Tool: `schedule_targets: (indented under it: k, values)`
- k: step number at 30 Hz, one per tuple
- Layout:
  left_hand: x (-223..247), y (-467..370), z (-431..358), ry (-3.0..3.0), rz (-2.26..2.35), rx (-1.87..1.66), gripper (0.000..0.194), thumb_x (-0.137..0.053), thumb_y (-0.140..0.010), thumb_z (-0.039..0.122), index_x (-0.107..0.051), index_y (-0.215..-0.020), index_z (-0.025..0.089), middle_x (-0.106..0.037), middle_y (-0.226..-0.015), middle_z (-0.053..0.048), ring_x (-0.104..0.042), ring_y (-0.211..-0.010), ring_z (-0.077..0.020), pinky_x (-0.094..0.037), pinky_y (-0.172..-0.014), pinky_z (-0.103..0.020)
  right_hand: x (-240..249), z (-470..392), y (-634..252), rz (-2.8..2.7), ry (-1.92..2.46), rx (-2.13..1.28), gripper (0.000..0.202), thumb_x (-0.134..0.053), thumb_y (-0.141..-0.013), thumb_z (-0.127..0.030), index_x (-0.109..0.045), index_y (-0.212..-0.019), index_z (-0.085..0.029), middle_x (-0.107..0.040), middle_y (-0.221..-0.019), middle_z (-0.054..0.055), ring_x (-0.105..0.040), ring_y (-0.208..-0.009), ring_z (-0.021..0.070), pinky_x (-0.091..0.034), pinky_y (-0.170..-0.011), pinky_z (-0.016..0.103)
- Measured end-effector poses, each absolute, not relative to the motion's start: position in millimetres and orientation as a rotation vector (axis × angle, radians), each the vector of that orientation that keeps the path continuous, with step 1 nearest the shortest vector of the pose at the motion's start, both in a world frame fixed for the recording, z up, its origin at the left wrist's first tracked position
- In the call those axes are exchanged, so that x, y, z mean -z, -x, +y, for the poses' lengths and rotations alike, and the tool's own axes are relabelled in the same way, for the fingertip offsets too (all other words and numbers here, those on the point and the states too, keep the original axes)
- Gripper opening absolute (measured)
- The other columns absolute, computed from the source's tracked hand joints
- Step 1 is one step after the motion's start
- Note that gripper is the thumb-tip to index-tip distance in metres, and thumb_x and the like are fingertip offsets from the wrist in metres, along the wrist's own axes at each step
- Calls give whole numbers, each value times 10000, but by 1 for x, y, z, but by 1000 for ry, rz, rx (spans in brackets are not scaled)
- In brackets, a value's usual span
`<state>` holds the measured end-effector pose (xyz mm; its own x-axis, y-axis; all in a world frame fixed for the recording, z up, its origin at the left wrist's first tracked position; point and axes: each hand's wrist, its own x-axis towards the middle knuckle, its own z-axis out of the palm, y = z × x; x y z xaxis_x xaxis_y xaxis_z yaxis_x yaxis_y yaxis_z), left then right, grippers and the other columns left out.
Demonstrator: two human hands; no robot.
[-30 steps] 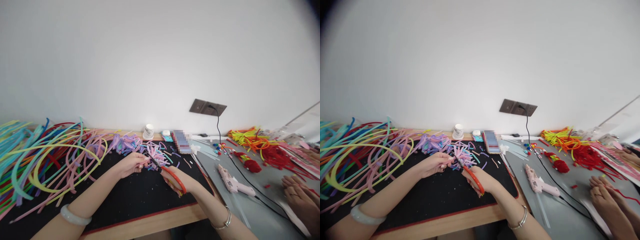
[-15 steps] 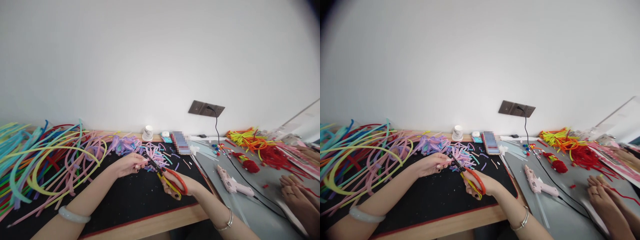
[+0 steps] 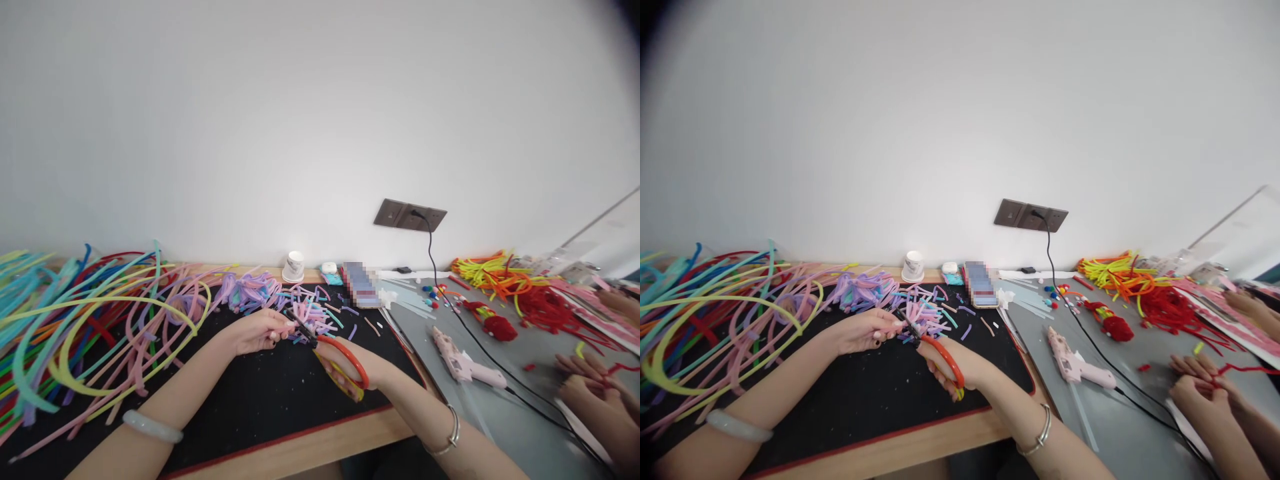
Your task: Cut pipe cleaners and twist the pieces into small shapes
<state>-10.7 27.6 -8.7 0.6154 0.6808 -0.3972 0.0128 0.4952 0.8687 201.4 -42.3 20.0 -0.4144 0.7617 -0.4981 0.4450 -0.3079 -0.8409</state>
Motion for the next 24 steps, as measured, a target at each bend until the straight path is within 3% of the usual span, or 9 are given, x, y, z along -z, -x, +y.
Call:
schedule_targets:
  k: [4, 9, 13, 17, 20, 24]
  values:
    - [9, 10, 30, -950, 821, -480, 239, -708, -623, 322, -597, -631, 111, -478, -587, 24, -285, -414, -15, -230, -379, -148, -15, -40, -199, -1597, 1561, -1772, 396, -321, -838, -473, -388, -581, -179, -339, -395, -65, -298, -279, 47, -220, -271, 155]
    - [4, 16, 26, -1007, 855, -530, 294, -679, -647, 397, -610, -738, 126, -544, -662, 3, -377, -460, -25, -309, -422, -130, -26, -41, -207, -1768, 1555, -1649, 412, -352, -820, -517, -416, -593, -179, -335, -388, -65, -308, -300, 57, -225, -309, 169]
    - [1, 21, 20, -1044, 899, -597, 364, -632, -675, 454, -599, -915, 182, -612, -889, -41, -533, -637, -86, -452, -571, -203, -40, -31, -222, -1977, 1758, -1066, 421, -417, -781, -541, -423, -578, -171, -389, -446, -42, -365, -388, 68, -237, -384, 193]
    - [3, 23, 19, -1005, 825, -632, 395, -644, -691, 368, -549, -1044, 215, -580, -1084, -66, -582, -864, -147, -486, -717, -275, -38, -10, -234, -2075, 1992, -305, 421, -423, -783, -512, -466, -558, -159, -495, -541, 31, -438, -502, 112, -245, -459, 230]
    - [7, 23, 19, -1013, 807, -623, 430, -672, -672, 298, -534, -1069, 205, -568, -1131, -79, -576, -951, -171, -480, -755, -275, -26, 2, -235, -2125, 2173, -107, 407, -426, -776, -510, -545, -625, -152, -574, -629, 102, -529, -568, 178, -278, -480, 254]
    - [8, 21, 17, -1076, 791, -601, 432, -655, -693, 313, -525, -1085, 184, -591, -1115, -94, -595, -899, -149, -470, -727, -239, -13, 6, -231, -2176, 2255, -54, 363, -470, -759, -483, -595, -727, -143, -617, -736, 141, -593, -664, 224, -340, -527, 267]
